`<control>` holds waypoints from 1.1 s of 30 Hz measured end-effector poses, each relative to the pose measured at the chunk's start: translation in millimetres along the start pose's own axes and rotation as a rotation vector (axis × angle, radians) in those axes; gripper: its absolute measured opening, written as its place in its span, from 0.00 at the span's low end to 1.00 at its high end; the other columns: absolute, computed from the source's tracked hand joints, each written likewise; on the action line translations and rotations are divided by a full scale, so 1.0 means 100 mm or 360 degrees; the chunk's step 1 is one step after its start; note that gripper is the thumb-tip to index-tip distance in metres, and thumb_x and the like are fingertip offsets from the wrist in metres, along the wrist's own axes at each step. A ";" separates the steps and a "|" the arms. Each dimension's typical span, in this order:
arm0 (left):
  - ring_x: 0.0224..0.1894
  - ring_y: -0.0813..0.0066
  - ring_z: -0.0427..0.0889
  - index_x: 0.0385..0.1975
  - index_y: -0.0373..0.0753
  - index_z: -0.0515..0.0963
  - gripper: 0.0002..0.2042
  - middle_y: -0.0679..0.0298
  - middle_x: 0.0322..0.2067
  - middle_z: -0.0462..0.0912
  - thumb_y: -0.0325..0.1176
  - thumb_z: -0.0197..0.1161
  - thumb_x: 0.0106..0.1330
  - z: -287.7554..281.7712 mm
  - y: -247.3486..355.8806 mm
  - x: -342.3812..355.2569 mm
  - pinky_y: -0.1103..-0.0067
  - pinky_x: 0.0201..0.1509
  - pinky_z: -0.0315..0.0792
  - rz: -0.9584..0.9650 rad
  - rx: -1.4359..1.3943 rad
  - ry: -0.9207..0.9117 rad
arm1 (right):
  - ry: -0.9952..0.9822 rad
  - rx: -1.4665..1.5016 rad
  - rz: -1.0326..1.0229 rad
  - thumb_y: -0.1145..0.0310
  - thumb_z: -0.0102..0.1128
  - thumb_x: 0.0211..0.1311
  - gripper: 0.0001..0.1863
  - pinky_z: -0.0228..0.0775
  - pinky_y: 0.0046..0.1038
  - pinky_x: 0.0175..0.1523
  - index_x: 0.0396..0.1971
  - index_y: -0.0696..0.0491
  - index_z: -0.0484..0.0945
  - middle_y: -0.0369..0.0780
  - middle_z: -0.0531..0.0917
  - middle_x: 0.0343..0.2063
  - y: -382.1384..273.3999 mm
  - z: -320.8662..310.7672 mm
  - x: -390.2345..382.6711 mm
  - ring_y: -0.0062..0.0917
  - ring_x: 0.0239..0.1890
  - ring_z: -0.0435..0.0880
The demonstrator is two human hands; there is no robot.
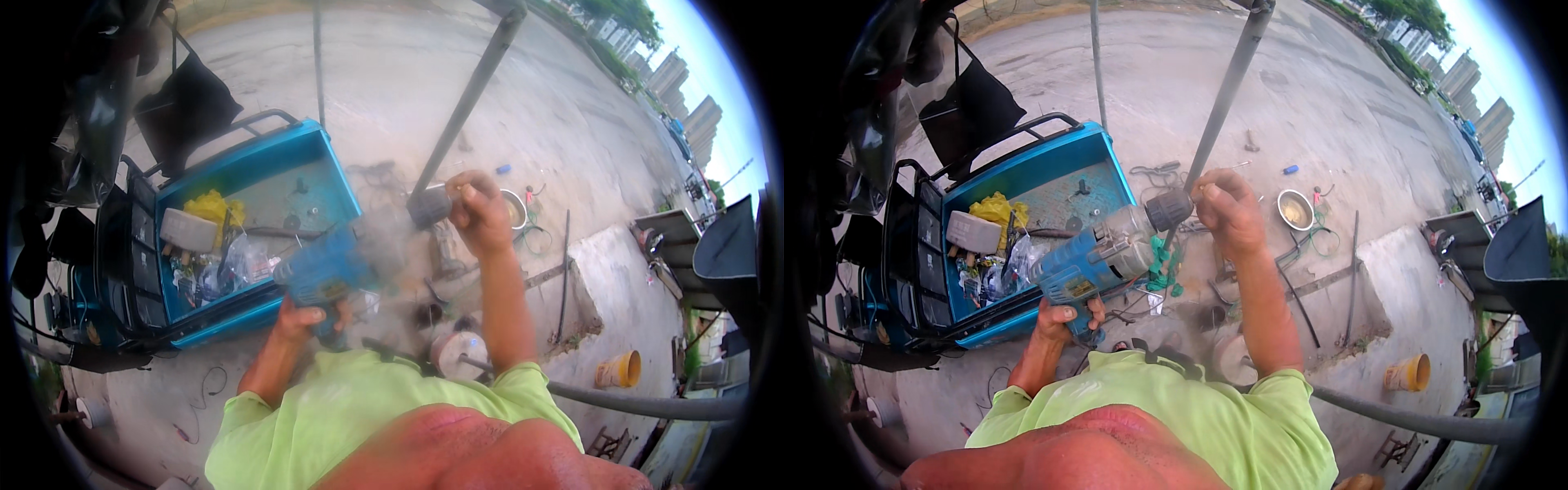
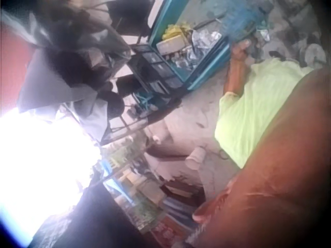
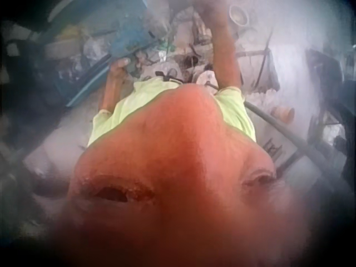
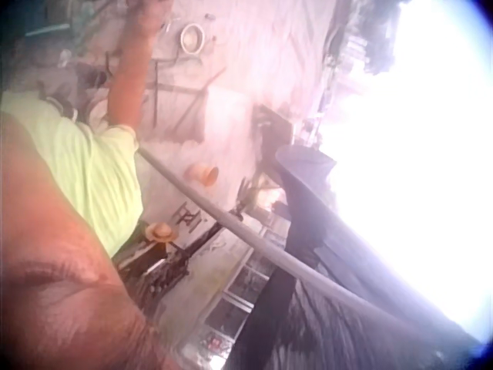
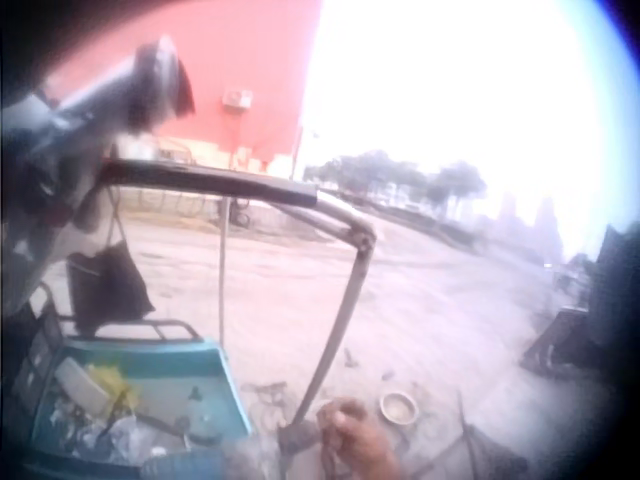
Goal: The person uses an electric drill to drill holes into the vertical metal pipe frame of a blue electric tricycle.
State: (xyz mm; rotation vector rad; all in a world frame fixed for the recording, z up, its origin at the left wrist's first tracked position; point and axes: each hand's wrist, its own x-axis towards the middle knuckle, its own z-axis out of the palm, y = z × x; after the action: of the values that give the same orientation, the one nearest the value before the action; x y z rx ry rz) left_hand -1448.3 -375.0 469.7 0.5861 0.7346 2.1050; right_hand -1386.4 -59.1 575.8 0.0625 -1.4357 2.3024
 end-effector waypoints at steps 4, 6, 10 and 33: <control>0.27 0.58 0.82 0.47 0.27 0.76 0.27 0.51 0.32 0.83 0.35 0.69 0.48 -0.10 0.13 0.02 0.69 0.29 0.77 0.0030 -0.0012 -0.0015 | -0.0046 -0.0120 -0.0073 0.69 0.63 0.64 0.10 0.59 0.19 0.27 0.42 0.56 0.79 0.38 0.83 0.33 0.02 0.17 0.05 0.14 0.23 0.69; 0.27 0.58 0.82 0.47 0.27 0.76 0.26 0.51 0.32 0.83 0.35 0.69 0.48 -0.16 0.19 0.03 0.69 0.28 0.77 0.0061 -0.0012 -0.0025 | -0.0052 -0.0190 -0.0091 0.69 0.63 0.64 0.10 0.59 0.18 0.27 0.42 0.57 0.79 0.39 0.83 0.34 0.03 0.24 0.08 0.14 0.24 0.70; 0.28 0.58 0.82 0.48 0.26 0.75 0.27 0.51 0.31 0.83 0.35 0.68 0.48 -0.19 0.32 0.02 0.71 0.28 0.77 0.0093 0.0024 0.0001 | -0.0038 -0.0541 -0.0027 0.68 0.63 0.64 0.12 0.61 0.17 0.28 0.43 0.58 0.80 0.38 0.83 0.34 0.00 0.29 0.13 0.15 0.25 0.72; 0.33 0.68 0.84 0.55 0.27 0.72 0.25 0.52 0.37 0.83 0.30 0.64 0.57 0.78 1.60 1.30 0.77 0.30 0.79 0.0613 0.0800 -0.0102 | -0.0415 0.0845 -0.0277 0.53 0.49 0.74 0.15 0.68 0.23 0.26 0.41 0.46 0.79 0.33 0.78 0.21 -0.49 0.73 1.89 0.22 0.22 0.75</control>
State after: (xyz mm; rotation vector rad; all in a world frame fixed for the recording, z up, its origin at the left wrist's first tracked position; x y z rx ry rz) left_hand -1559.4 -326.6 653.6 1.1372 1.2042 2.2335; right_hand -1553.1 -42.2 699.9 0.6355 -0.8420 2.5255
